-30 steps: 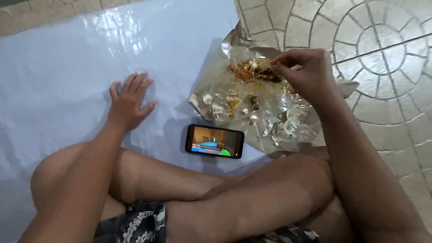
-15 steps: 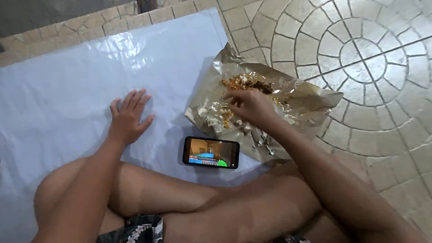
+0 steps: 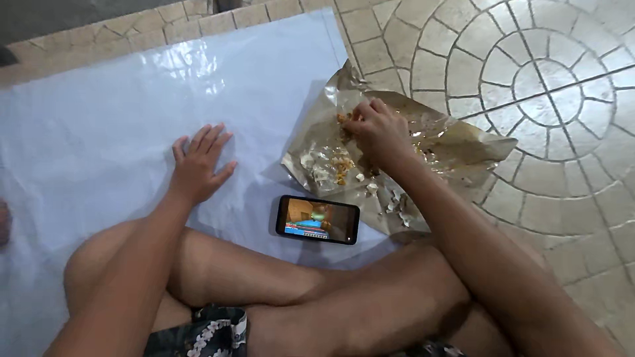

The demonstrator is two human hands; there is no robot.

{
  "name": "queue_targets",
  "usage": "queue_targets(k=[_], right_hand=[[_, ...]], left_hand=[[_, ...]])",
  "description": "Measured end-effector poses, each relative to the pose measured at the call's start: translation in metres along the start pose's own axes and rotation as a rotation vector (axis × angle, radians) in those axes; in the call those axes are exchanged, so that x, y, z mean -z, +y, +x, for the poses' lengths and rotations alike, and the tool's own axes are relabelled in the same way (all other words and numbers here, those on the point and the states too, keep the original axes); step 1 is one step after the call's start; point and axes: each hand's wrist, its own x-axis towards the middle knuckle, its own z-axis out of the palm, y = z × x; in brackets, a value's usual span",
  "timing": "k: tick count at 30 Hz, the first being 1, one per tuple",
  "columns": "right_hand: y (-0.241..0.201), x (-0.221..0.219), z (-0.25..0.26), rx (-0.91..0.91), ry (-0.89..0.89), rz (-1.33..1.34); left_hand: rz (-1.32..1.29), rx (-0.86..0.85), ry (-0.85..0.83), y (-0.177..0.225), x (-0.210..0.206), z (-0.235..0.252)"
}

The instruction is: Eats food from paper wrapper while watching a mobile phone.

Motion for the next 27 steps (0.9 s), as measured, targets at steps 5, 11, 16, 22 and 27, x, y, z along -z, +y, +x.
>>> queue_targets(k=[5, 11, 16, 22, 27], right_hand=[[-0.001, 0.001, -0.001, -0.007, -0.003, -0.021], [0.017, 0.012, -0.002, -0.235, 0.007, 0.494], [0.028, 0.009, 0.0, -0.248, 0.138, 0.766], [0.018, 0.013, -0.005, -0.215, 0.038, 0.397], [0.01, 0.02, -0.006, -0.157, -0.063, 0.15]], left_hand=[[0.012, 0.004, -0.003, 0.0, 0.001, 0.0], [0.01, -0.001, -0.007, 0.0, 0.0, 0.0], [0.004, 0.002, -0.004, 0.0, 0.001, 0.001], [0.011, 0.002, -0.009, 0.001, 0.001, -0.001], [0.01, -0.009, -0.001, 0.001, 0.002, 0.0]])
